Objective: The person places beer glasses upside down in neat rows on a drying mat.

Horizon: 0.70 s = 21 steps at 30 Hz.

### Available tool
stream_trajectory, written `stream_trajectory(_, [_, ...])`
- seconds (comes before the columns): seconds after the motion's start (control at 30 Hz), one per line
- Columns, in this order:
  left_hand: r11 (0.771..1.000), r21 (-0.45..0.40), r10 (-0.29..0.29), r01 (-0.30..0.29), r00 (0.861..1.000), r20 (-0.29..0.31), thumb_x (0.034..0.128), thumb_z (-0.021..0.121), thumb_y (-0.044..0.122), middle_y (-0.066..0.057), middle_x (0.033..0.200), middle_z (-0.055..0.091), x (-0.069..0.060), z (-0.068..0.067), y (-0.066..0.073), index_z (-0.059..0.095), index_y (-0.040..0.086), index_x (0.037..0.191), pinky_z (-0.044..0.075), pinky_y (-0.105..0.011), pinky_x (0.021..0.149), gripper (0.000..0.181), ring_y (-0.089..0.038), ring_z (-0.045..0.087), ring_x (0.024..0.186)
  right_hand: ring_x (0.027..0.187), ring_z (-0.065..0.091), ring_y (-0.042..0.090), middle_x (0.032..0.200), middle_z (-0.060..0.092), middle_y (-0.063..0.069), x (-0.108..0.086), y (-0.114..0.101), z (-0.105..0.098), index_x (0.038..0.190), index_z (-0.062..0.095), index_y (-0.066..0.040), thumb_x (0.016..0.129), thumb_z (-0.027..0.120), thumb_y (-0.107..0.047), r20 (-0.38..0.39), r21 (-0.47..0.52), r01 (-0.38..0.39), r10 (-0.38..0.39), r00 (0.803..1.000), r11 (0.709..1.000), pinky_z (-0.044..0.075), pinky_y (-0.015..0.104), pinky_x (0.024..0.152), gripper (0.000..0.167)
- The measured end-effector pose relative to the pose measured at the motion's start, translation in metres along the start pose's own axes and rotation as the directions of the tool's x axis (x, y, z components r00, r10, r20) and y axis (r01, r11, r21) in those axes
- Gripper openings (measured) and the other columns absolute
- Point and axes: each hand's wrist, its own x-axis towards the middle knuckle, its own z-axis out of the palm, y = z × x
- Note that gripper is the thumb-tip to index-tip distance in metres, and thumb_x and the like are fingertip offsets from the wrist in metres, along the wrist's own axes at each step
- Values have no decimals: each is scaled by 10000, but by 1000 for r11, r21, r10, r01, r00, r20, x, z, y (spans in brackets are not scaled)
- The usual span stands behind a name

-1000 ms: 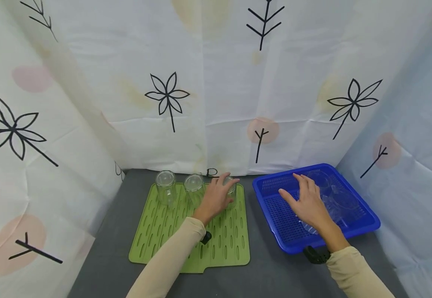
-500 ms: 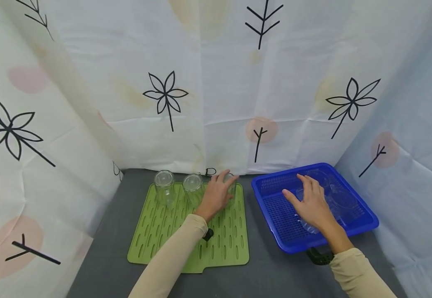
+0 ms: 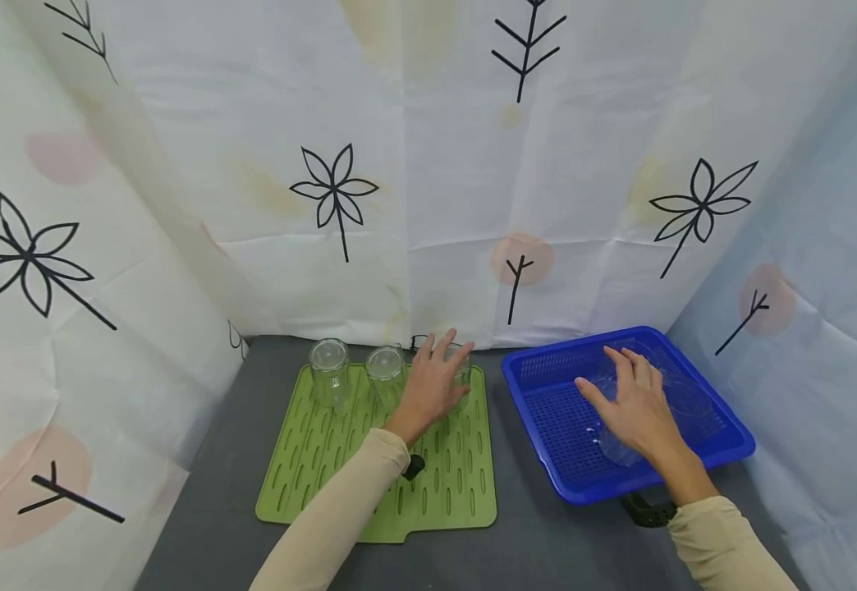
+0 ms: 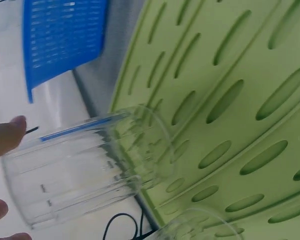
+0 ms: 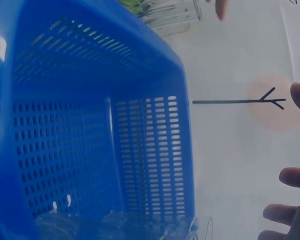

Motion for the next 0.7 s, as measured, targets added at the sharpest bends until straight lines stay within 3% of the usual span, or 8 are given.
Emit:
stream_trajectory(0.23, [997, -70, -45, 38, 993, -108, 907, 743, 498, -109, 1652, 359, -16, -21, -9, 424, 252, 1563, 331, -602, 1218, 770, -448, 302, 1529, 1468, 123, 611, 1588, 215, 363, -6, 16, 1, 1577, 292, -10, 993, 564, -571, -41, -43, 16, -18, 999, 999, 186, 801, 1104, 854])
stream_trajectory(0.33, [993, -86, -91, 80, 987, -131, 894, 738, 543, -106, 1668, 324, -23, -29, -17, 395, 256, 1578, 393, -605, 1175, 818, -461, 250, 1544, 1464, 124, 615, 1577, 223, 370, -8, 25, -2, 1567, 308, -5, 979, 581, -585, -58, -72, 16, -20, 998, 997, 176, 799, 1110, 870])
stream_trajectory(0.47, [989, -89, -131, 118, 979, -158, 860, 761, 569, -125, 1681, 282, -33, -39, -28, 372, 243, 1589, 383, -630, 1170, 889, -475, 191, 1557, 1450, 136, 629, 1570, 223, 379, -8, 35, -7, 1562, 313, -1, 968, 595, -588, -73, -104, 10, -18, 997, 995, 181, 808, 1099, 881])
stream_trajectory(0.57, [987, -93, -147, 131, 972, -186, 838, 791, 554, -159, 1681, 270, -39, -47, -38, 360, 217, 1596, 278, -662, 1218, 935, -481, 159, 1564, 1434, 158, 632, 1568, 224, 384, -7, 41, -12, 1561, 313, 1, 965, 595, -595, -79, -123, 4, -14, 997, 992, 190, 808, 1093, 889])
stream_trajectory(0.7, [976, -108, -205, 187, 959, -194, 823, 797, 572, -149, 1703, 210, -52, -55, -54, 288, 237, 1625, 228, -686, 1226, 1007, -466, 93, 1579, 1416, 179, 629, 1563, 228, 388, -5, 44, -15, 1563, 310, 2, 957, 596, -614, -66, -146, -2, -8, 998, 989, 210, 807, 1078, 910])
